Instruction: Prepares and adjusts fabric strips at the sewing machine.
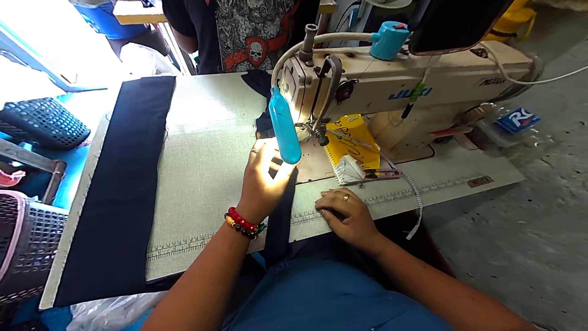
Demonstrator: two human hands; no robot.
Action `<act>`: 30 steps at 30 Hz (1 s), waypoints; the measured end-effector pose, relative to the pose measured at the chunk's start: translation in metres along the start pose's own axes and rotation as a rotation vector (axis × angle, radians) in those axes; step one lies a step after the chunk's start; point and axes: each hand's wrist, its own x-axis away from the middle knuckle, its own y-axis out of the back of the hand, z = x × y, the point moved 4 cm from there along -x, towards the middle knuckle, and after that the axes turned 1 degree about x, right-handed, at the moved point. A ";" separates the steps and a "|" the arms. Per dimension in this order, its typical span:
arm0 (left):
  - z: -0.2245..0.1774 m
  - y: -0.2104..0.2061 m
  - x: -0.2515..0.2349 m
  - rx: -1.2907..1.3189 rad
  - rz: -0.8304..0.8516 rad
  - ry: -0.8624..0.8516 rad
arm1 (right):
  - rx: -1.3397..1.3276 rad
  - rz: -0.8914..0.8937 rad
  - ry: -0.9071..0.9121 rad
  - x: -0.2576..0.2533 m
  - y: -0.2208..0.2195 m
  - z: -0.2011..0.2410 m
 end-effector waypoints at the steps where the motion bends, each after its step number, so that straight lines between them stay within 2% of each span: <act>1: -0.002 0.000 -0.002 0.006 -0.063 0.003 | 0.002 -0.002 -0.002 0.000 0.000 0.000; 3: -0.004 0.000 -0.007 0.018 -0.185 -0.004 | 0.010 -0.006 -0.005 0.001 0.000 0.000; 7: -0.002 -0.011 -0.015 0.129 -0.302 0.037 | 0.008 -0.012 -0.002 0.001 0.000 0.000; 11: -0.007 -0.022 -0.019 0.047 -0.353 -0.122 | 0.023 -0.005 0.010 0.000 -0.001 0.000; 16: -0.004 -0.034 -0.029 0.097 -0.461 -0.130 | 0.026 -0.012 0.028 0.001 -0.001 0.000; 21: -0.016 -0.035 -0.028 -0.014 -0.431 -0.053 | 0.020 -0.011 0.026 0.002 0.000 0.000; 25: -0.013 -0.037 -0.034 0.102 -0.494 0.005 | 0.006 0.003 0.013 0.002 -0.001 0.000; 30: -0.017 -0.032 -0.034 0.116 -0.413 0.111 | 0.004 0.008 0.017 0.002 0.000 0.000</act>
